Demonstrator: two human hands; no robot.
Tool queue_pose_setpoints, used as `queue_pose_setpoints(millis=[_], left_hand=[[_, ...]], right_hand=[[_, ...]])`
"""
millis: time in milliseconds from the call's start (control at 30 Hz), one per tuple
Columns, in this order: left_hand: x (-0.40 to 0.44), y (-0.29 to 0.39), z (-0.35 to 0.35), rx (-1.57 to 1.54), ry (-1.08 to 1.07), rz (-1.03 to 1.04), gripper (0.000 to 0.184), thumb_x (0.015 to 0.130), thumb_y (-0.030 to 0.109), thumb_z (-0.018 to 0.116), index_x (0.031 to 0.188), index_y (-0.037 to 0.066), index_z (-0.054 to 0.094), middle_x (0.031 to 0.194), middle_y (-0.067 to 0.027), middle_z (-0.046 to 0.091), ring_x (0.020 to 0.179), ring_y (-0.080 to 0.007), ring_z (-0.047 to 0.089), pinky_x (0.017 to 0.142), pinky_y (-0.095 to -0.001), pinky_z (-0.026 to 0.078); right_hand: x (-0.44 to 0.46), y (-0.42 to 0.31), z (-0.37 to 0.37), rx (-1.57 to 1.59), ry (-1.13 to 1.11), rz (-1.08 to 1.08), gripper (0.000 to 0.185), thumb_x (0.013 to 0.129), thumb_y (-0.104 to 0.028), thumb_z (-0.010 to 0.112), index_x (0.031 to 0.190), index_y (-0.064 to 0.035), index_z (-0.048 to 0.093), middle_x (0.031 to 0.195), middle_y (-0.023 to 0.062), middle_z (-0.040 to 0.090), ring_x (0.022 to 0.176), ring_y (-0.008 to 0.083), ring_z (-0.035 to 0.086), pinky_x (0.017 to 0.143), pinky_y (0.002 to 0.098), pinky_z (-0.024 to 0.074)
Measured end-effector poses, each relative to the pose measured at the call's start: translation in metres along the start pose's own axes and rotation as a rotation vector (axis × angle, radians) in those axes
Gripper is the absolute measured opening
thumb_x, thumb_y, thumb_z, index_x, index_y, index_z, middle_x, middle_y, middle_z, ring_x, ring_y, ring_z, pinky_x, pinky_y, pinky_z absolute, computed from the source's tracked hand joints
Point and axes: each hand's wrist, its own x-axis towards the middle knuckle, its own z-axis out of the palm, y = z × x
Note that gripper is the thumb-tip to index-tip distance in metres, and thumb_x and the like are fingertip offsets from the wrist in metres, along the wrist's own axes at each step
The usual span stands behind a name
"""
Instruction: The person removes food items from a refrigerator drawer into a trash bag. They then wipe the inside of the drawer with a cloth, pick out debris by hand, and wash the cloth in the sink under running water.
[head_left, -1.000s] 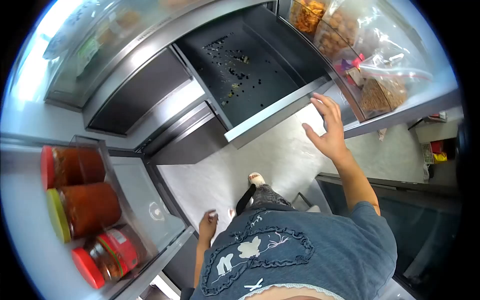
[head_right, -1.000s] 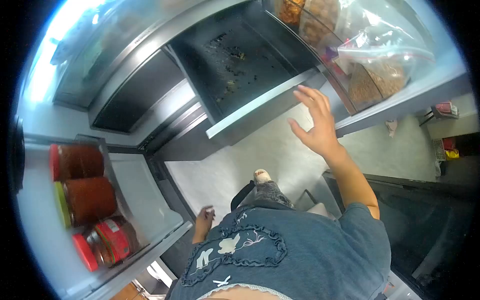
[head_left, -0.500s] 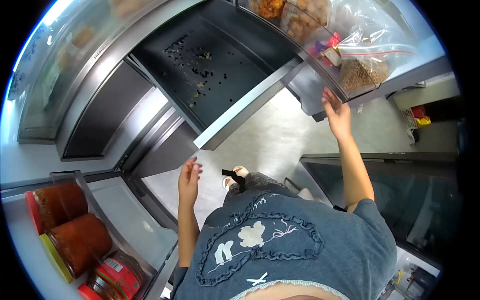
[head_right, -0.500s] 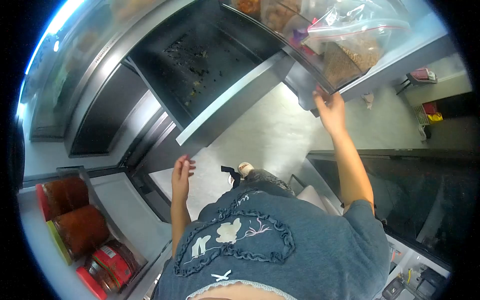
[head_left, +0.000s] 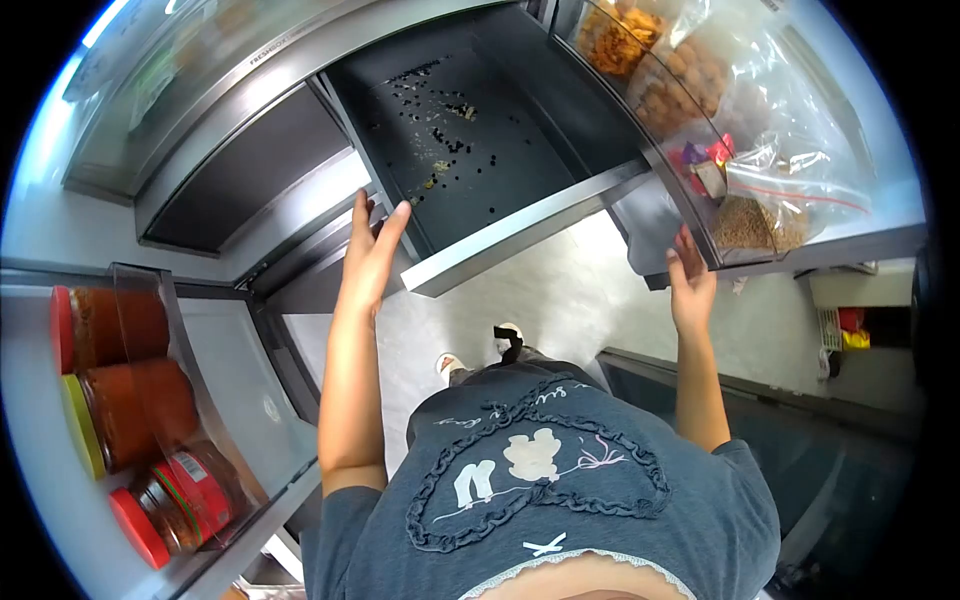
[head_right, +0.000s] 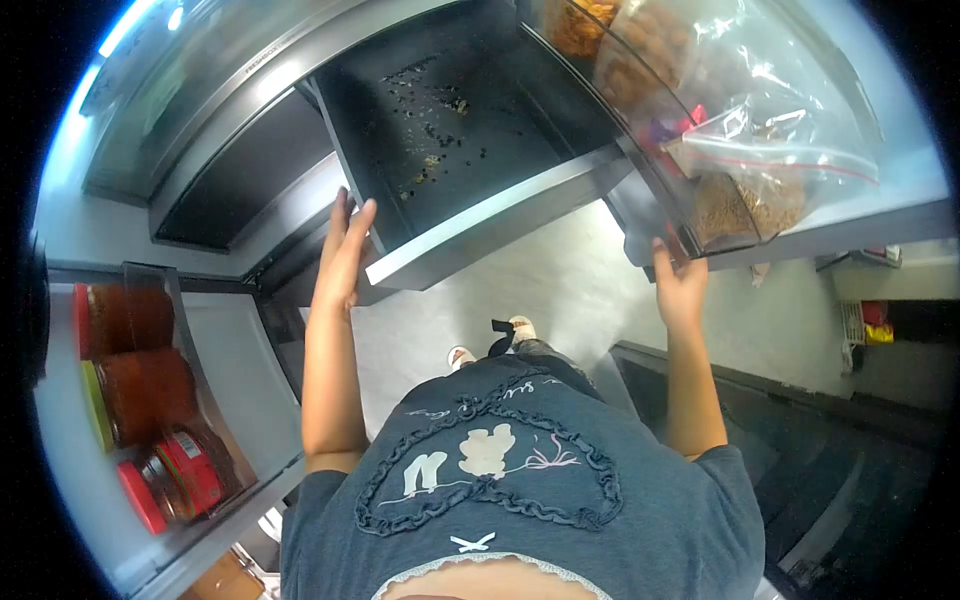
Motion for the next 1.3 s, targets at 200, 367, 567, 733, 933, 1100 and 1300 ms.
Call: queue_pose_setpoints(millis=[200, 367, 567, 733, 933, 1100, 1300], left_hand=[[0.017, 0.017, 0.014, -0.001, -0.083, -0.056, 0.068, 0.071, 0.011, 0.051, 0.131, -0.003, 0.023, 0.114, -0.0192, 0.049, 0.106, -0.0265, 0.047, 0.092, -0.0299, 0.034], [0.027, -0.002, 0.016, 0.073, -0.046, -0.019, 0.072, 0.072, 0.013, 0.046, 0.134, -0.006, 0.015, 0.114, -0.0258, 0.047, 0.107, -0.0296, 0.047, 0.091, -0.0282, 0.034], [0.025, -0.001, 0.017, 0.098, -0.049, -0.024, 0.077, 0.072, 0.016, 0.044, 0.133, -0.009, 0.006, 0.107, -0.0293, 0.051, 0.099, -0.0311, 0.053, 0.087, -0.0293, 0.038], [0.017, 0.009, 0.015, 0.061, -0.108, -0.049, 0.076, 0.071, 0.015, 0.043, 0.132, -0.011, 0.006, 0.101, -0.0279, 0.053, 0.094, -0.0302, 0.055, 0.085, -0.0291, 0.039], [0.017, 0.005, 0.016, 0.057, -0.065, 0.078, 0.076, 0.071, 0.014, 0.044, 0.130, -0.016, 0.006, 0.099, -0.0307, 0.053, 0.093, -0.0310, 0.055, 0.085, -0.0301, 0.039], [0.004, -0.003, 0.015, 0.071, -0.076, 0.135, 0.076, 0.072, 0.014, 0.044, 0.130, -0.016, 0.004, 0.100, -0.0323, 0.052, 0.096, -0.0346, 0.055, 0.086, -0.0303, 0.039], [-0.016, -0.006, 0.026, 0.087, -0.028, 0.177, 0.076, 0.070, 0.012, 0.046, 0.130, -0.014, 0.007, 0.121, -0.0336, 0.038, 0.116, -0.0348, 0.040, 0.096, -0.0301, 0.031]], right_hand=[[-0.002, -0.004, 0.004, -0.005, -0.025, 0.032, 0.046, 0.080, -0.008, 0.060, 0.119, 0.0048, 0.039, 0.118, 0.0164, 0.045, 0.111, 0.0233, 0.044, 0.091, 0.0324, 0.0352], [0.001, -0.012, 0.012, -0.038, 0.002, 0.037, 0.050, 0.081, -0.010, 0.059, 0.121, 0.0081, 0.037, 0.127, 0.0207, 0.038, 0.117, 0.0255, 0.038, 0.096, 0.0351, 0.0312], [0.046, -0.007, 0.041, -0.013, -0.016, 0.057, 0.057, 0.085, -0.031, 0.054, 0.128, -0.0001, 0.033, 0.132, 0.0118, 0.035, 0.122, 0.0209, 0.032, 0.100, 0.0336, 0.0244], [0.076, 0.007, 0.065, 0.138, 0.092, 0.173, 0.063, 0.081, -0.037, 0.058, 0.131, -0.0079, 0.031, 0.135, 0.0046, 0.030, 0.126, 0.0209, 0.025, 0.099, 0.0378, 0.0254], [0.083, 0.000, 0.075, 0.263, 0.130, 0.217, 0.062, 0.077, -0.038, 0.061, 0.127, -0.0097, 0.036, 0.133, 0.0062, 0.031, 0.125, 0.0224, 0.026, 0.097, 0.0464, 0.0290], [0.071, 0.000, 0.066, 0.184, 0.179, 0.197, 0.054, 0.077, -0.038, 0.060, 0.120, -0.0107, 0.042, 0.122, 0.0048, 0.040, 0.115, 0.0190, 0.035, 0.089, 0.0411, 0.0372], [0.065, 0.024, 0.047, 0.266, 0.191, 0.165, 0.043, 0.082, -0.036, 0.054, 0.117, -0.0141, 0.046, 0.119, 0.0005, 0.043, 0.110, 0.0155, 0.039, 0.088, 0.0375, 0.0328]])
